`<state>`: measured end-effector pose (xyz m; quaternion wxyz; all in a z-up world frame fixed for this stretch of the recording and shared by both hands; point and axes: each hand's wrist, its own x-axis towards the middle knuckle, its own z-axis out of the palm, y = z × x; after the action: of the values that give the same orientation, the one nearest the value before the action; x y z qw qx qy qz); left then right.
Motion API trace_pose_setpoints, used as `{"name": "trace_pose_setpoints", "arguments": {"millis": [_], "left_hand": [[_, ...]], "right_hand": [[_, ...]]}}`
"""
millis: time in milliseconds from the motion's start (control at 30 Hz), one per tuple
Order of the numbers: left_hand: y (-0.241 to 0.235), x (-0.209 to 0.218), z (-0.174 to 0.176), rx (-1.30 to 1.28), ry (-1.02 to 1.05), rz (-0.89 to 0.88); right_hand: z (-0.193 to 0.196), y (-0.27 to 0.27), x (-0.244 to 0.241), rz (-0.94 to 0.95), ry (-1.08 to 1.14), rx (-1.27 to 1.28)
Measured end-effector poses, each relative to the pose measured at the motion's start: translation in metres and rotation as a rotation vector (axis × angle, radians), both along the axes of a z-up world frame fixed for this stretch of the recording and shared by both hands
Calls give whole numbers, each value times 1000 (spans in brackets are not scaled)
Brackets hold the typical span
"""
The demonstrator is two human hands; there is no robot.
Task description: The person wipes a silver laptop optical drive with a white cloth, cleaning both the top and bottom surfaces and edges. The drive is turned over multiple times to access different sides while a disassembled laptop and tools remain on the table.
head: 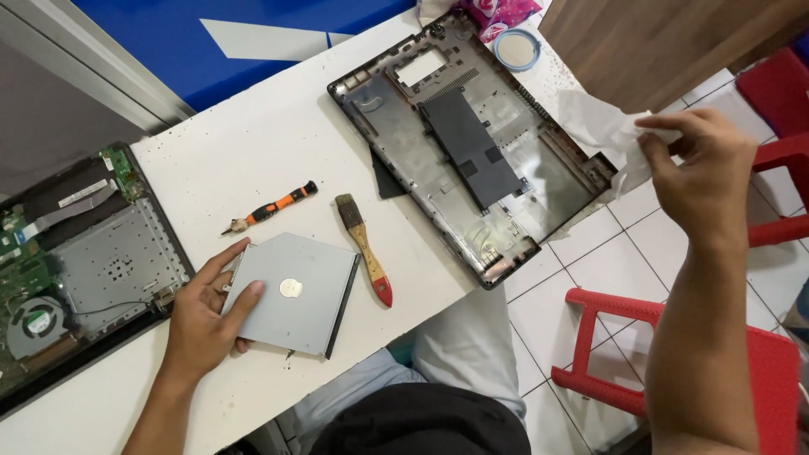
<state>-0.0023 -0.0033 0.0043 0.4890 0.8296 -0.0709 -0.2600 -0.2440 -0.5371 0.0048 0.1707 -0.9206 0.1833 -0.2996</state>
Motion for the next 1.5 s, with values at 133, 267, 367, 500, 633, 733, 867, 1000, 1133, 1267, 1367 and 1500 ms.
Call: {"name": "trace_pose_setpoints", "arguments": {"millis": [133, 267, 367, 500, 633, 733, 867, 1000, 1133, 1267, 1367, 1500], "left_hand": [[0, 1, -1, -2, -18, -17], [0, 0, 2, -38, 16, -19], [7, 2, -2, -59, -6, -44], [9, 6, -4, -108, 9, -98], [13, 11, -3, -110, -8, -136], [15, 15, 1, -107, 26, -180], [18, 21, 0, -123, -11, -256], [26, 28, -22, -170, -176, -356], [30, 32, -15, -160, -142, -396], [32, 38, -9, -280, 71, -416], [37, 39, -26, -317, -6, -417], [41, 40, -36, -318, -96, -468]], "right_hand": [[32, 9, -1, 59, -44, -220], [35, 8, -12, 191, -92, -20], [20, 23, -9, 213, -34, 127], [3, 54, 11, 384, -102, 158], [42, 168, 51, 482, -97, 89], [22, 226, 75, 636, -24, 71], [-4, 292, 97, 860, 239, 175], [-27, 311, 111, 1007, 259, -190], [-26, 317, 116, 1202, 284, -131], [-30, 315, 123, 973, 176, 9], [-35, 324, 117, 949, 159, 40], [-41, 314, 119, 797, 201, 100]]}}
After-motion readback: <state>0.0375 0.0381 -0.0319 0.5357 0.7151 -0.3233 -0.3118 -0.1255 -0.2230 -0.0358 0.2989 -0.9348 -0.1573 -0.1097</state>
